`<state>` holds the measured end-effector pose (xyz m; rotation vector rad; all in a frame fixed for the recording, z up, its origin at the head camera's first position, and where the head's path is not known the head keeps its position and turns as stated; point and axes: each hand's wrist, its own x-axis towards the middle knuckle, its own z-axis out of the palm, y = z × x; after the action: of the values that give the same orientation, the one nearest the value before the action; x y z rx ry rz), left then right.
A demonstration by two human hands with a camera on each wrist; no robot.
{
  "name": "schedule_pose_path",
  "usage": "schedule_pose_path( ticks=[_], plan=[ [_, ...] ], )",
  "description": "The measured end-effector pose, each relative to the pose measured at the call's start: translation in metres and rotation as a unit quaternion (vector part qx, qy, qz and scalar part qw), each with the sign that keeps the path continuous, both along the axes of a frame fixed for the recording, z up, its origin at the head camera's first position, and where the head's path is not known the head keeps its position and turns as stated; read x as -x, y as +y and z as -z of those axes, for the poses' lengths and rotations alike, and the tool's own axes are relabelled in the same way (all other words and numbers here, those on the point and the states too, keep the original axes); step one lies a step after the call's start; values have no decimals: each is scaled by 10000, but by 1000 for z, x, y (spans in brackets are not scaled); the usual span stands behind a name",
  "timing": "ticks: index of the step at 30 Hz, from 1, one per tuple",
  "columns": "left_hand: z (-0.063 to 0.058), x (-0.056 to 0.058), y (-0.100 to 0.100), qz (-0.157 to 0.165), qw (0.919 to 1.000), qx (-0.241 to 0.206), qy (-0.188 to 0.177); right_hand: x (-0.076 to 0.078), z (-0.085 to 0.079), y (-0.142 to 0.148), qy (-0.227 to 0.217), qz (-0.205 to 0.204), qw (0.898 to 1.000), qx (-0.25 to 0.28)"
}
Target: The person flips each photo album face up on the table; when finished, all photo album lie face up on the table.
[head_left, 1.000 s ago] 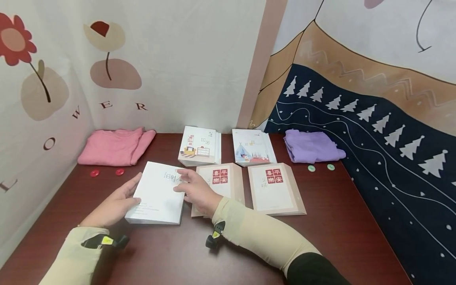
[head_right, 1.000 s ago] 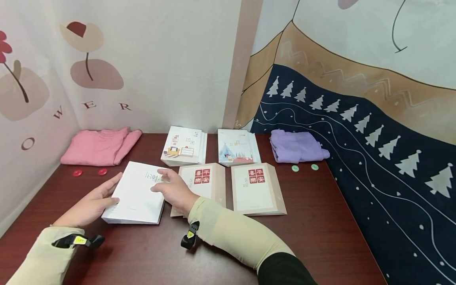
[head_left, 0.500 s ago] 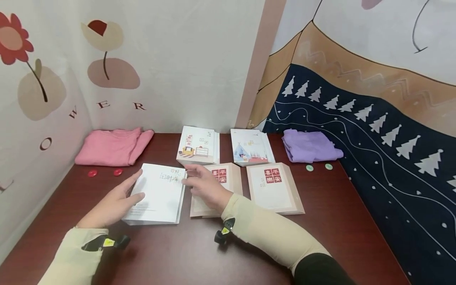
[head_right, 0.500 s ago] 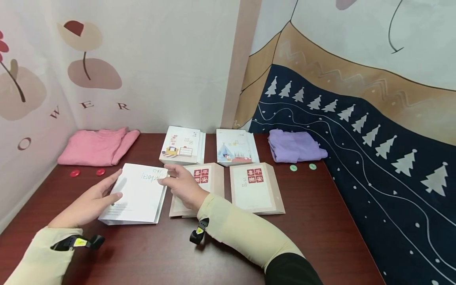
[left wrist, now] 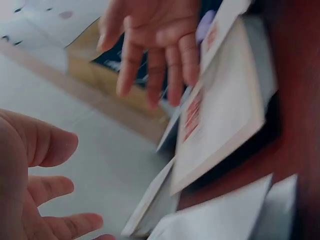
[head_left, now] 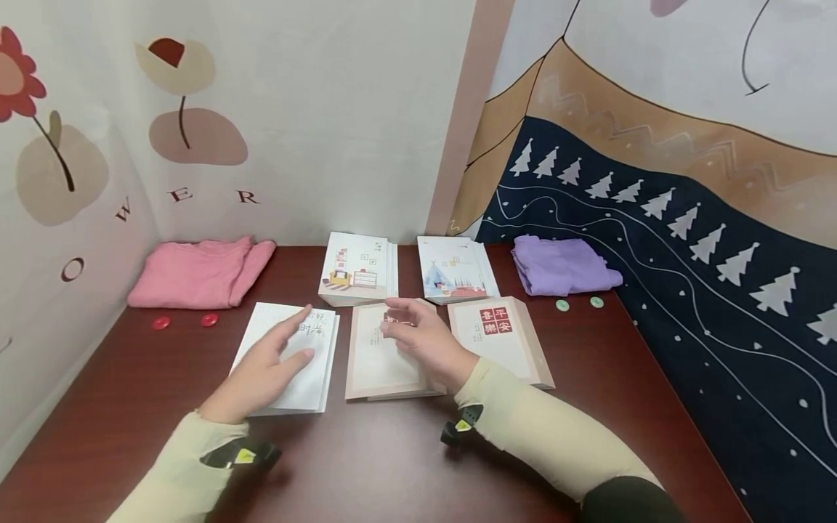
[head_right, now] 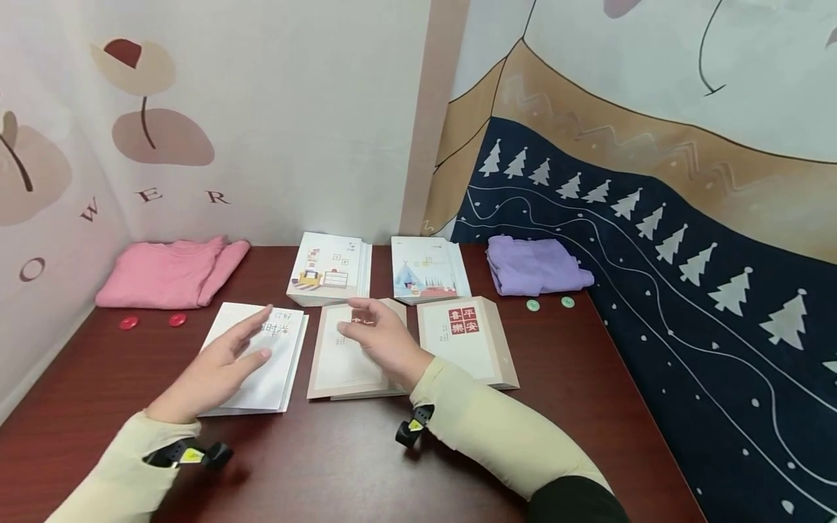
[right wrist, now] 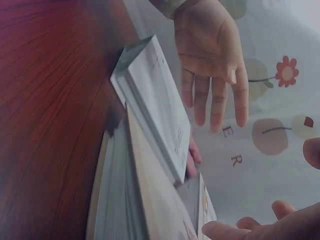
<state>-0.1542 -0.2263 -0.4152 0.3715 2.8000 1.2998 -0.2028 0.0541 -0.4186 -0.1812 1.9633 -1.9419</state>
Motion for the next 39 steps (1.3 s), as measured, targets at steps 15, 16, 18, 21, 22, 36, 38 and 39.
schedule_pose_path(
  ticks=[15,16,18,21,22,36,38,39],
  plan=[
    [27,11,62,631,9977,-47,-250,-8,13,54,-31,490,9979,-422],
    [29,12,64,623,9977,-2,-285,-8,15,55,-66,498,9975,-500],
    [32,13,67,598,9975,4,-379,-9,16,57,-127,494,9967,-627],
    [36,14,71,664,9970,70,-384,-10,18,58,-198,520,9960,-702],
    [38,15,72,685,9969,116,-383,-11,19,57,-214,539,9959,-698],
    [39,15,75,919,9940,334,-496,-6,22,52,-890,1253,9880,135],
    [39,15,76,958,9937,265,-526,-5,21,52,-1011,1321,9856,310],
    [39,15,77,988,9934,227,-539,-5,21,52,-1035,1312,9850,422]
  ],
)
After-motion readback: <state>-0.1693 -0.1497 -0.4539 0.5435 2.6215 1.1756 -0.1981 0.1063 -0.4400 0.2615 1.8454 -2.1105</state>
